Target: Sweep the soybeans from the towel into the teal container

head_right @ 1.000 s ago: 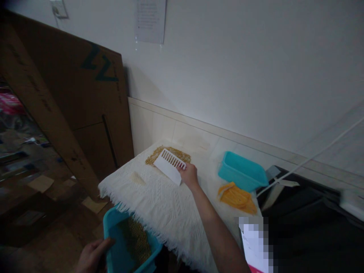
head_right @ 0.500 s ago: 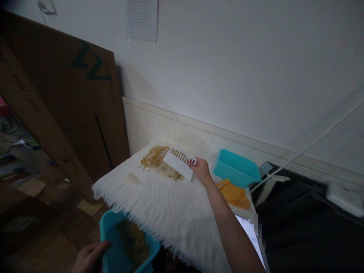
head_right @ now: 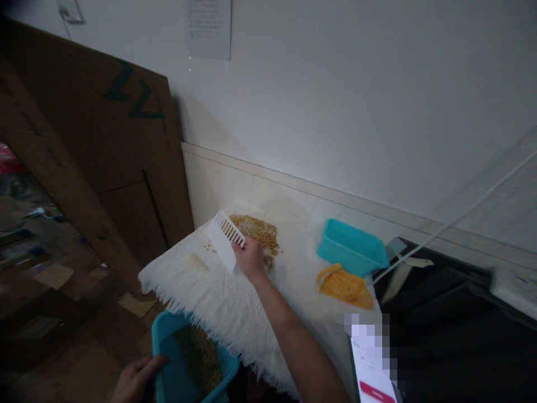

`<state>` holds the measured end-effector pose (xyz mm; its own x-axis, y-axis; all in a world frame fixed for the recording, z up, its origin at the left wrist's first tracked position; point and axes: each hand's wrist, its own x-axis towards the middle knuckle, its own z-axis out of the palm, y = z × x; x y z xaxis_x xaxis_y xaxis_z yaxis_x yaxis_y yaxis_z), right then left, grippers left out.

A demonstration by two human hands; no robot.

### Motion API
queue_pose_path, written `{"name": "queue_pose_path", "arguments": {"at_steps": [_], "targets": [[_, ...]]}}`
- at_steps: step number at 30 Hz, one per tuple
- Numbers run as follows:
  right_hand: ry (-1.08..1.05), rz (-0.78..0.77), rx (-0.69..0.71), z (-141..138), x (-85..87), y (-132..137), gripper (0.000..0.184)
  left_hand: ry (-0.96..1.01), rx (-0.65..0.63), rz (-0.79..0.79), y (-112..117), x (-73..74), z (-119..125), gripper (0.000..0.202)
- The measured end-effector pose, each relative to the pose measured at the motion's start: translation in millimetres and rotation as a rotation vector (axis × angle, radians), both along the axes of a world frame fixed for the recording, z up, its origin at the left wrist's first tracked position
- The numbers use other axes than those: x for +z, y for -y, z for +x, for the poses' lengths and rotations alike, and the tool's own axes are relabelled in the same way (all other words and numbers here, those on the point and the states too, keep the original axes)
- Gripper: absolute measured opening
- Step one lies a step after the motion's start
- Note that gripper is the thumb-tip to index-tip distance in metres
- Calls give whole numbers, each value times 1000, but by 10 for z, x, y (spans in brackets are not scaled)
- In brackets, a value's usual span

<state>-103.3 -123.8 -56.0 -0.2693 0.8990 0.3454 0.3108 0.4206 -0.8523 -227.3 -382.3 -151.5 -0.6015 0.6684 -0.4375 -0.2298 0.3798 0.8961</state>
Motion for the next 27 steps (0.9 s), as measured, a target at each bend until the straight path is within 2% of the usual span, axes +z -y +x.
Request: {"name": "queue_pose_path", "arguments": {"at_steps": [3, 7, 11, 14, 20, 27], "targets": [[33, 11, -18, -346, -105, 83, 12, 28, -5, -5, 6, -43, -14, 48], [73, -2, -58, -420, -174, 7, 9, 43, -30, 7, 14, -45, -34, 49], [112, -19, -118, -187, -181, -185, 12, 78, -27, 3, 15, -33, -41, 51], [135, -24, -162, 49, -178, -293, 14, 82, -25, 4, 24, -81, -47, 52], [139, -40, -216, 463, -192, -368, 17, 57, -43, -3, 57, -201, -40, 53], [79, -100, -204, 847, -150, -463, 19, 19, -80, -17, 34, -175, 11, 52]]}}
